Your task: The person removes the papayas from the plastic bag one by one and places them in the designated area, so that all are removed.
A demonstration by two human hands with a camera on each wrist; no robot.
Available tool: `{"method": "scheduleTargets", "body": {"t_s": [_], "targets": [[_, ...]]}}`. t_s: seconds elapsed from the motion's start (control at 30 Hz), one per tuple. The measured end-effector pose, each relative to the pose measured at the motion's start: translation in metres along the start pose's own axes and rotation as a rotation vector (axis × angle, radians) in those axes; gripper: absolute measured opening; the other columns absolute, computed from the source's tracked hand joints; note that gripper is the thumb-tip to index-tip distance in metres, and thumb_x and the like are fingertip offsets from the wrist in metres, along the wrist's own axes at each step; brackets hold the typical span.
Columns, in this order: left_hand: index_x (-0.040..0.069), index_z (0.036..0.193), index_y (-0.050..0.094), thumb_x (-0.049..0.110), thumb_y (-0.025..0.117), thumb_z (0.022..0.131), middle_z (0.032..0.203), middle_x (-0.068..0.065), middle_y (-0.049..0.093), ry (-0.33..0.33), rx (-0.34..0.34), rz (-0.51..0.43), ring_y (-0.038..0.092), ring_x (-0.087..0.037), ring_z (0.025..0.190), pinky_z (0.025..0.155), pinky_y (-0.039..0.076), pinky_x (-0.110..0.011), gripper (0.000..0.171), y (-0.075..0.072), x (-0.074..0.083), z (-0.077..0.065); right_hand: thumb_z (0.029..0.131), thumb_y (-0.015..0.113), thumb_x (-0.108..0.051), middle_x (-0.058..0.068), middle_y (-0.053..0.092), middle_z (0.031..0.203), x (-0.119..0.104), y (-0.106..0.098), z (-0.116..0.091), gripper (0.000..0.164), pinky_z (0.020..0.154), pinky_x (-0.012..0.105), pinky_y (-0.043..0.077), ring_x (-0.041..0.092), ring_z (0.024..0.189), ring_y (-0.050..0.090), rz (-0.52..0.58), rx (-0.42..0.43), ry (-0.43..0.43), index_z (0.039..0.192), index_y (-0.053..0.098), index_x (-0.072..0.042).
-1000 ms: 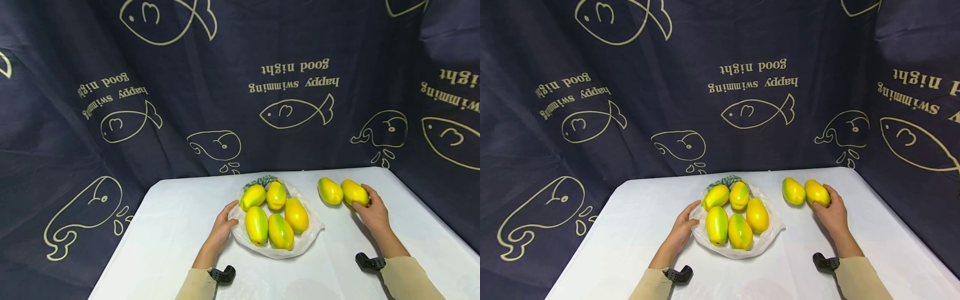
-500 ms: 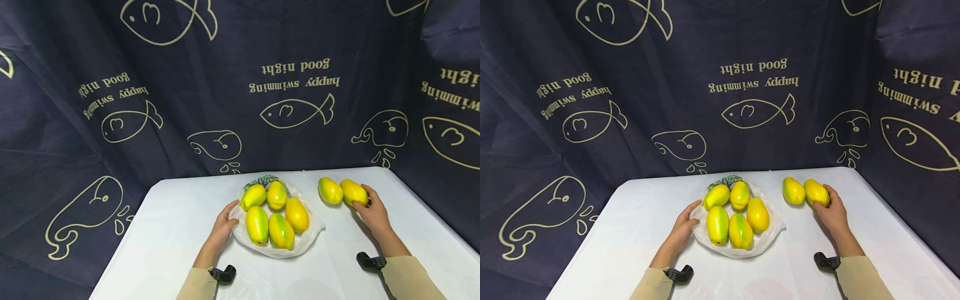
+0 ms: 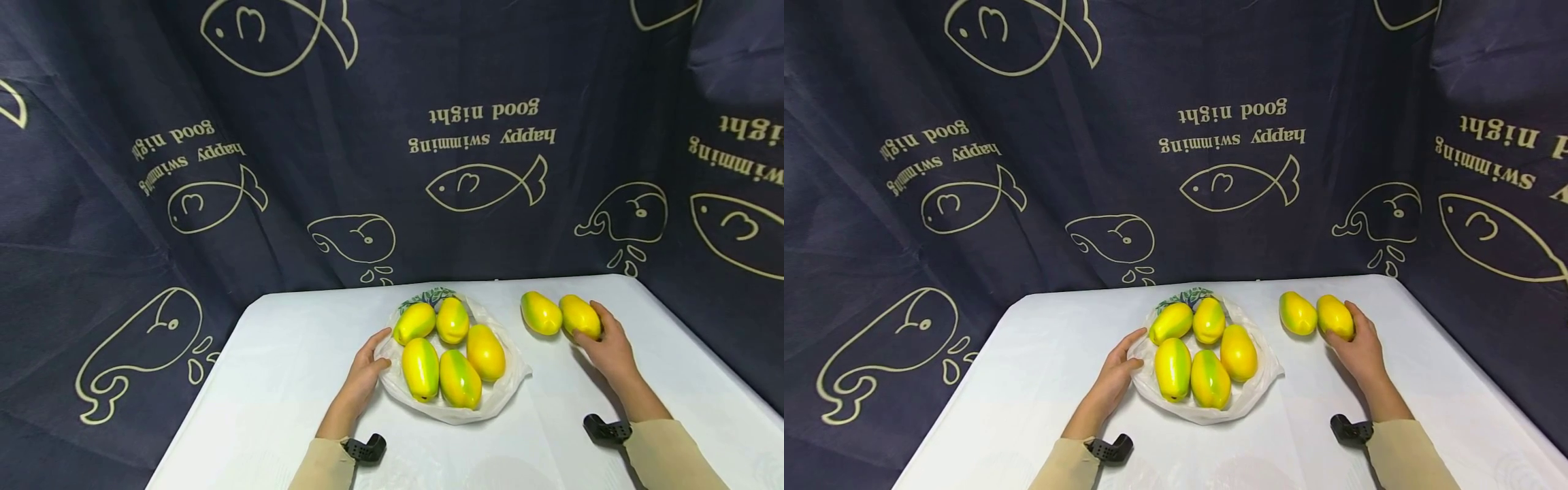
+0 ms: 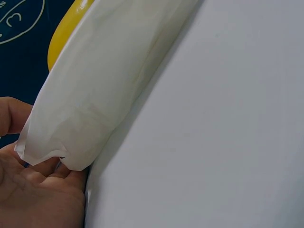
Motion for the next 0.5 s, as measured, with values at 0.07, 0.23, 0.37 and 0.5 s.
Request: {"method": "scheduleTargets", "body": {"t_s": [0.07, 0.23, 0.37, 0.5], "targets": [[0.016, 0.150, 0.044, -0.002, 0.050, 0.085, 0.166, -0.007, 0.028, 0.002, -0.002, 0.001, 0.014, -0.031, 0.157, 0.127, 0.009, -0.055, 0.068, 0.000, 0.000, 0.000, 0.094, 0.056, -0.021, 0.038, 0.019, 0.156, 0.000, 0.000, 0.000, 0.081, 0.113, 0.074, 0.023, 0.059, 0.140, 0.024, -0.016, 0.001, -0.001, 0.160, 0.010, -0.007], [0.015, 0.151, 0.043, -0.002, 0.050, 0.085, 0.166, -0.008, 0.027, -0.001, -0.003, -0.005, 0.013, -0.032, 0.157, 0.127, 0.008, -0.056, 0.069, 0.000, 0.000, 0.001, 0.094, 0.057, -0.022, 0.036, 0.010, 0.159, -0.002, -0.001, -0.001, 0.081, 0.114, 0.075, 0.020, 0.058, 0.143, 0.018, -0.037, 0.017, -0.018, 0.160, 0.012, -0.007], [0.014, 0.151, 0.043, -0.003, 0.050, 0.084, 0.166, -0.009, 0.027, -0.001, -0.003, -0.011, 0.013, -0.032, 0.157, 0.127, 0.009, -0.055, 0.069, 0.000, -0.001, 0.001, 0.094, 0.060, -0.022, 0.033, 0.003, 0.162, -0.005, -0.004, -0.004, 0.079, 0.114, 0.075, 0.018, 0.057, 0.146, 0.010, -0.050, 0.049, -0.021, 0.159, 0.017, -0.009], [0.014, 0.151, 0.043, -0.004, 0.050, 0.085, 0.166, -0.009, 0.026, -0.001, -0.007, -0.013, 0.013, -0.032, 0.157, 0.127, 0.010, -0.055, 0.069, 0.000, 0.000, 0.001, 0.092, 0.062, -0.019, 0.028, 0.005, 0.164, -0.010, -0.007, -0.009, 0.075, 0.112, 0.074, 0.021, 0.056, 0.146, 0.011, -0.059, 0.111, -0.045, 0.157, 0.026, -0.010]]}}
Point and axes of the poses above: each hand's wrist, its own z-axis towards the middle knuckle, its own y-axis out of the palm, x = y × z, the point moved 2 cm from there along z, towards the middle knuckle
